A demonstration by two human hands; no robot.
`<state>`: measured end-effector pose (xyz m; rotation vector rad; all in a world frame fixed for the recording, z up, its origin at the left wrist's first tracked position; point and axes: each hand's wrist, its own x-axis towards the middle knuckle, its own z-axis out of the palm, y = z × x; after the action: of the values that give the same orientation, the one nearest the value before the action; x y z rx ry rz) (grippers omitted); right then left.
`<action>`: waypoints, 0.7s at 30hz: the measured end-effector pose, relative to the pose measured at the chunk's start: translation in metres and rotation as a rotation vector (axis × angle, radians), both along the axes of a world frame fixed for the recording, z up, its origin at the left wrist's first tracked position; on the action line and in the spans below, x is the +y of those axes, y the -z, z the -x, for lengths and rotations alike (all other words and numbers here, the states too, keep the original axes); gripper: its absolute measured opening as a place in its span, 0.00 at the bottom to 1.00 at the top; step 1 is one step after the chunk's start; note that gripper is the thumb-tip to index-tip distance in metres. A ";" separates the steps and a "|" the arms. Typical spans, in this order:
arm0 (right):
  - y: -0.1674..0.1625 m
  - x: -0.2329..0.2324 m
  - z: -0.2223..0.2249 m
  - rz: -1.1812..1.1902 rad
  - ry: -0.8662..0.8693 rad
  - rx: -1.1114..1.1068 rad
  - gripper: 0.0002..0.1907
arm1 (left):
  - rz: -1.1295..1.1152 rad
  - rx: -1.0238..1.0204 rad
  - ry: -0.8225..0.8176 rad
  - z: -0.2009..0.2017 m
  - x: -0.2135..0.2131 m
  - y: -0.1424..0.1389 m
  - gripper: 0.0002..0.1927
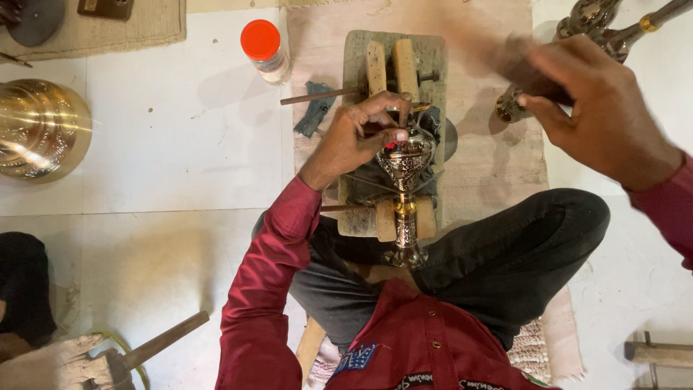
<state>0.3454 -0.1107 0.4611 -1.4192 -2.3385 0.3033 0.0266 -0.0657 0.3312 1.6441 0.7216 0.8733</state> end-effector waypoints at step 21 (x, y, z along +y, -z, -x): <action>0.005 -0.006 -0.002 -0.480 -0.073 -0.594 0.27 | -0.037 0.036 0.057 0.001 0.008 0.002 0.24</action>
<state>0.3477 -0.1168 0.4556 -1.2940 -2.6528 -0.7144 0.0255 -0.0578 0.3292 1.7085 0.6834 0.8223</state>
